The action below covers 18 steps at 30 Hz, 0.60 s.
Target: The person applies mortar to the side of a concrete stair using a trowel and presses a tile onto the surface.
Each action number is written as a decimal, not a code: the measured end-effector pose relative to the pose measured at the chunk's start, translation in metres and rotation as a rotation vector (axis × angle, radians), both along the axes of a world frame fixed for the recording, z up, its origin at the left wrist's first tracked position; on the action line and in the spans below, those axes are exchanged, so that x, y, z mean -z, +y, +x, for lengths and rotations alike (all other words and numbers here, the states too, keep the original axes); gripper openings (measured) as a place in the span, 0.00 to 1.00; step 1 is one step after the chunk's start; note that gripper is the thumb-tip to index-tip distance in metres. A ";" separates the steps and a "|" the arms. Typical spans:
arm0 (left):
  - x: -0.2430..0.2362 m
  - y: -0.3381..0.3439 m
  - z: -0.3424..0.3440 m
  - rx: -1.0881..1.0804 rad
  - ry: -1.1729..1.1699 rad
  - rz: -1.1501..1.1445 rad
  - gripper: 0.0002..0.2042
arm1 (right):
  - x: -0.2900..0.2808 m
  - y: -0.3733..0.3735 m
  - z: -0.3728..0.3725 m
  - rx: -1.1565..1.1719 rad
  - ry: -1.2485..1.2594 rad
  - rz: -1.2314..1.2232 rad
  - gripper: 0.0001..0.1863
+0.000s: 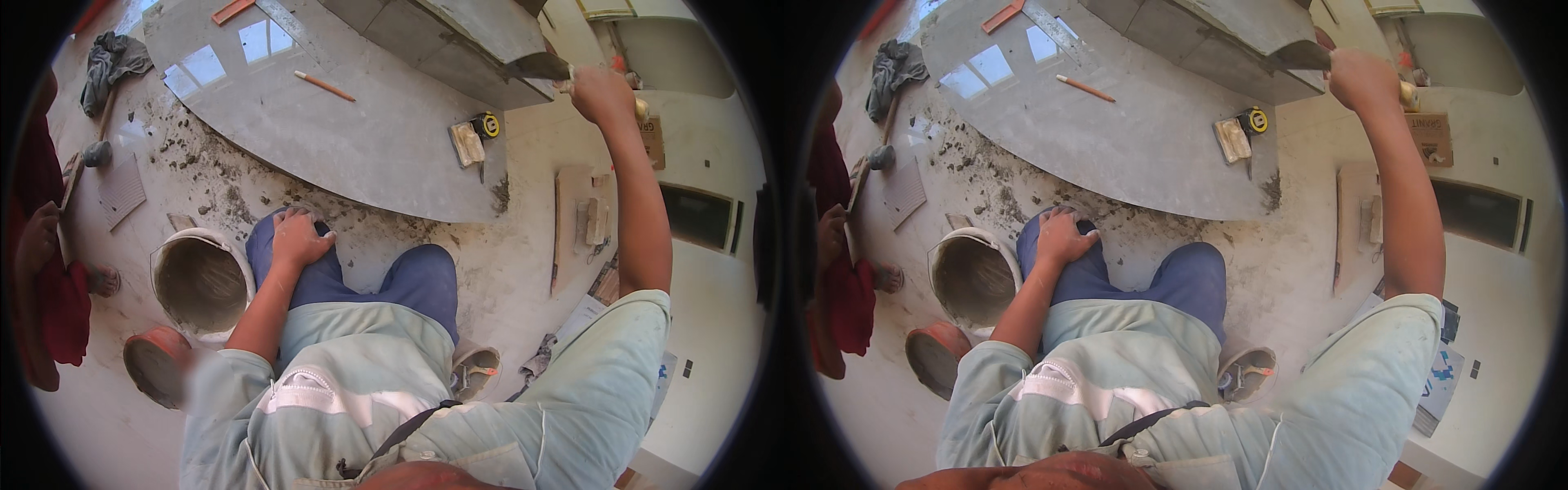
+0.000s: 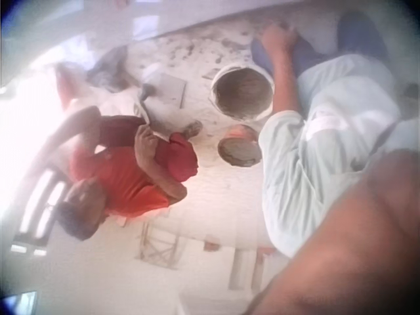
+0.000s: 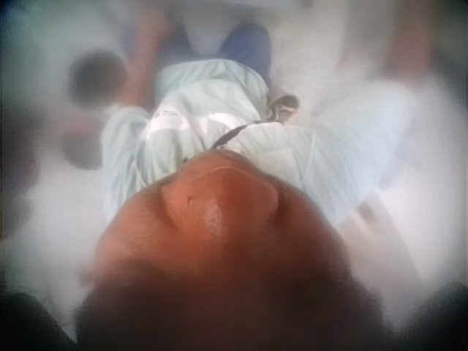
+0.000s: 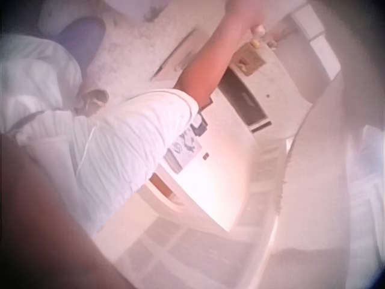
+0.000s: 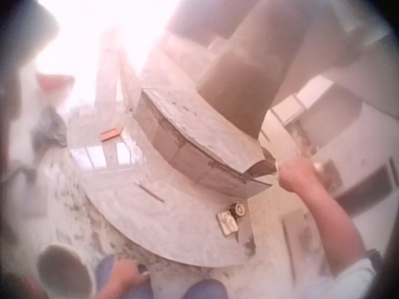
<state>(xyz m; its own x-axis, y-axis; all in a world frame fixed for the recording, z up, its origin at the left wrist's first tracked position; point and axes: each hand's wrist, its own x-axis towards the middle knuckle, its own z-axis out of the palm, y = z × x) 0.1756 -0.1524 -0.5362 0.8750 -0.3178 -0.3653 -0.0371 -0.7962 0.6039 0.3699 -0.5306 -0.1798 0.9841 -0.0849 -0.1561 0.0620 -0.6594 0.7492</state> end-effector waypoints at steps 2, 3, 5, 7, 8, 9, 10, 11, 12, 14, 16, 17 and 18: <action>-0.004 -0.002 0.001 0.017 0.012 0.006 0.24 | 0.001 0.017 0.004 -0.099 -0.031 0.071 0.15; -0.006 -0.003 0.002 0.017 0.016 0.007 0.24 | 0.005 0.018 0.010 -0.207 -0.080 0.126 0.15; -0.012 -0.004 0.003 0.020 0.026 0.013 0.23 | 0.011 0.029 0.018 -0.265 -0.101 0.193 0.16; -0.018 -0.001 0.004 0.020 0.051 0.017 0.24 | 0.009 0.053 0.027 -0.176 -0.041 0.224 0.16; -0.020 -0.001 0.005 0.025 0.063 0.014 0.25 | 0.008 0.048 0.025 -0.144 -0.041 0.215 0.16; -0.019 -0.002 0.004 0.029 0.050 0.021 0.25 | 0.008 0.042 0.023 -0.115 -0.039 0.205 0.16; -0.015 -0.003 0.003 0.033 0.038 0.028 0.25 | 0.009 0.037 0.022 -0.086 -0.037 0.196 0.16; -0.013 -0.003 0.004 0.035 0.025 0.034 0.25 | 0.009 0.025 0.022 -0.039 -0.035 0.197 0.16; -0.015 -0.004 0.005 0.038 0.033 0.041 0.25 | 0.011 0.006 0.022 0.006 -0.028 0.197 0.17; -0.020 -0.006 0.006 0.042 0.052 0.051 0.25 | 0.005 -0.020 0.011 0.103 -0.040 0.171 0.16; -0.018 -0.006 0.005 0.036 0.046 0.054 0.24 | -0.002 -0.032 -0.008 0.196 -0.078 0.132 0.14; -0.016 -0.007 0.004 0.035 0.042 0.052 0.24 | -0.001 -0.046 -0.014 0.262 -0.104 0.144 0.15; -0.014 -0.009 0.003 0.045 0.037 0.050 0.24 | 0.001 -0.064 -0.022 0.333 -0.131 0.152 0.15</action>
